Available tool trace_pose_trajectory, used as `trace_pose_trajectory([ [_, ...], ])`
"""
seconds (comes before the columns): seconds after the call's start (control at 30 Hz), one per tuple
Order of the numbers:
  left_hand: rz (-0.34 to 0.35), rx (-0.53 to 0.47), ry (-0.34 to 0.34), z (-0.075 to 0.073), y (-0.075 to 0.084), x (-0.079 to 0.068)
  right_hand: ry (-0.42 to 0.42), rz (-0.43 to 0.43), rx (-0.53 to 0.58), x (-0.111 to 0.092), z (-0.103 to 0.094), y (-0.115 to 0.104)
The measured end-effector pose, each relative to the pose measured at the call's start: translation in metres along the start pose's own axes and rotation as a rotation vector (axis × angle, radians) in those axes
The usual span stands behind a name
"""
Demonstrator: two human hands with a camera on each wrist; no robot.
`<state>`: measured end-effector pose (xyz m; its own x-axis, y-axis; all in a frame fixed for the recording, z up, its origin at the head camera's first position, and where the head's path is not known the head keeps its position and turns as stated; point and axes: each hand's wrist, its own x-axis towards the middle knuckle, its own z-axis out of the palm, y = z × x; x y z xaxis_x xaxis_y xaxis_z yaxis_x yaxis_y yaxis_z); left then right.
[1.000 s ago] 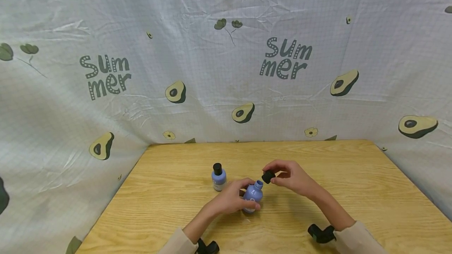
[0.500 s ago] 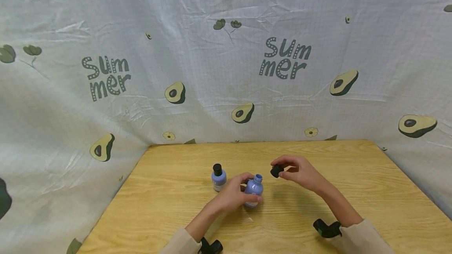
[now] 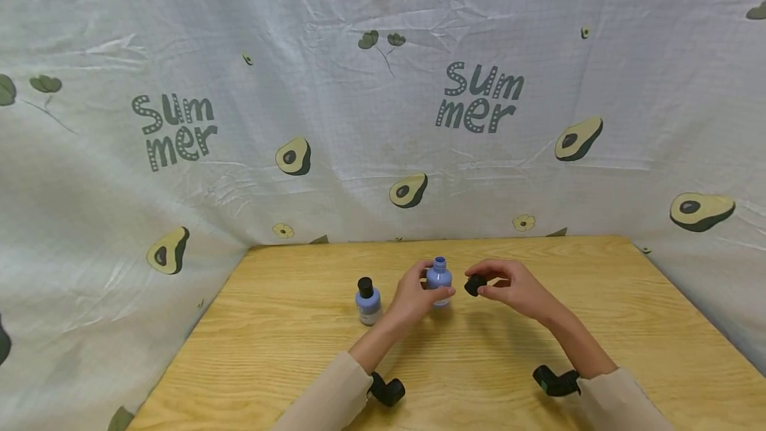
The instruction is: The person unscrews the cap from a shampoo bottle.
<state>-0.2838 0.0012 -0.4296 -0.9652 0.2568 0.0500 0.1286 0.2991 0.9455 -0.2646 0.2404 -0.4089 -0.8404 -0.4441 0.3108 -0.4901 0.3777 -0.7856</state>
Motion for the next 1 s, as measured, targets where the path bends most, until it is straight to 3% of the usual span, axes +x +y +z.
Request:
trace_pose_trajectory([
  [0.3, -0.015, 0.015, 0.151, 0.022, 0.003, 0.043, -0.003, 0.021, 0.025, 0.000, -0.004, 0.004],
  [0.57, 0.022, 0.084, 0.209, 0.028, -0.003, 0.071, -0.008, 0.027, 0.022, 0.001, -0.006, 0.010],
  [0.77, 0.011, 0.079, 0.219, 0.029, -0.008, 0.082, -0.011, 0.037, 0.009, 0.001, -0.008, 0.012],
  [1.0, 0.007, 0.077, 0.215, 0.028, -0.012, 0.086, -0.016, 0.034, 0.007, 0.001, -0.010, 0.015],
])
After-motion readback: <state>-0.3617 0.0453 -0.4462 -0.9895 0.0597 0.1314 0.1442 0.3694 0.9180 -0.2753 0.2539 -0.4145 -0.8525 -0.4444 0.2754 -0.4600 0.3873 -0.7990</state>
